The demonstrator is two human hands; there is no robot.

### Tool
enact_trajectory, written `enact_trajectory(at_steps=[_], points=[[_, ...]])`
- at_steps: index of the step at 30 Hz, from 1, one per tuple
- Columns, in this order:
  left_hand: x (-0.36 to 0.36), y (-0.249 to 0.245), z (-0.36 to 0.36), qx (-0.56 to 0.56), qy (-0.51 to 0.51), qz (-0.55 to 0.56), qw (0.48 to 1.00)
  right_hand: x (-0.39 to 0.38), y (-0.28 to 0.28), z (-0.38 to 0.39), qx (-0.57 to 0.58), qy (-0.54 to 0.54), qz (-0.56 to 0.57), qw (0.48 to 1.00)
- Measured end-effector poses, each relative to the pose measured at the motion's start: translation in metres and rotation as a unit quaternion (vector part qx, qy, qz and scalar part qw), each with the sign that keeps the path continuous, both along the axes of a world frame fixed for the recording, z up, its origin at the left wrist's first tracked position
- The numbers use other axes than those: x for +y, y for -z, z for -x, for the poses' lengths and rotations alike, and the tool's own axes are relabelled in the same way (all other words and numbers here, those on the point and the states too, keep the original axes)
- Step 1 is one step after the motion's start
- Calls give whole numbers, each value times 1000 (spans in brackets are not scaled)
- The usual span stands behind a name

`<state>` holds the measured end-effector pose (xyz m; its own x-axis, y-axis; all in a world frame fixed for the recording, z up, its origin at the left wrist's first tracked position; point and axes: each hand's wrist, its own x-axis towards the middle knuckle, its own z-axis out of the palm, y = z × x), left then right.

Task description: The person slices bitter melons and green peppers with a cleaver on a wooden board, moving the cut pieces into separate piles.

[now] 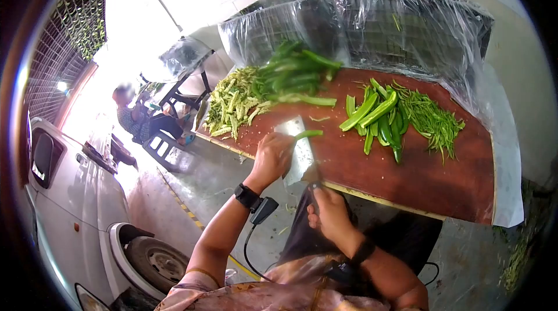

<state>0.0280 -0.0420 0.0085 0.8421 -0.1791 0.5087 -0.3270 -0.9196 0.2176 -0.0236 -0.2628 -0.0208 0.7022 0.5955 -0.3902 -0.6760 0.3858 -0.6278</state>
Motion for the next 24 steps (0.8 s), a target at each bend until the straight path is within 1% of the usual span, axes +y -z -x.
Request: enact_trajectory(at_steps=[3,5,6,7,8,9,10,11,13,14,15,17,18,19,20,21,22,23,24], points=[[1,-5,-10,-6,-28,16,999,1,0,1,-30,8,1,1000],[6,1,-21,-96,-21,79,992,-2,-4,1,-46,9,20,999],[8,-3,-24,-122,-56,101,986,-5,-8,1,-60,11,37,997],[12,-7,-24,-125,-59,102,985,-9,-11,0,-63,8,38,997],[17,-12,-24,-77,-137,151,976,-14,-15,-1,-75,15,49,996],[22,-18,-22,-27,-214,199,956,-20,-19,-1,-86,22,59,994],[34,-13,-26,-56,-237,199,949,-24,-23,-3,-104,35,77,991],[45,-6,-27,-59,-240,202,948,-28,-28,-4,-104,52,89,989],[59,1,-24,-7,-266,103,959,-39,-34,-6,-141,65,89,984],[53,-7,-11,-63,-219,37,973,-45,-39,-6,-167,68,96,979],[47,-9,-5,-64,-219,38,973,-51,-42,-7,-202,68,106,971],[37,-10,2,-84,-198,-13,976,-65,-49,-4,-280,84,160,943],[29,-18,8,-32,-156,-39,986,-69,-47,-4,-281,83,161,942],[26,-14,9,-32,-157,-36,986,-72,-45,-3,-423,142,224,866],[21,-9,10,-28,-143,-42,988,-74,-44,-3,-552,194,279,761],[16,-4,11,-24,-129,-48,990,-77,-50,0,-553,192,280,760],[14,0,9,-50,-115,-57,990,-83,-62,4,-603,168,337,704],[11,4,10,-51,-115,-56,991,-88,-72,8,-646,143,391,640],[3,4,12,-53,-102,-43,992,-88,-76,12,-664,143,406,612]])
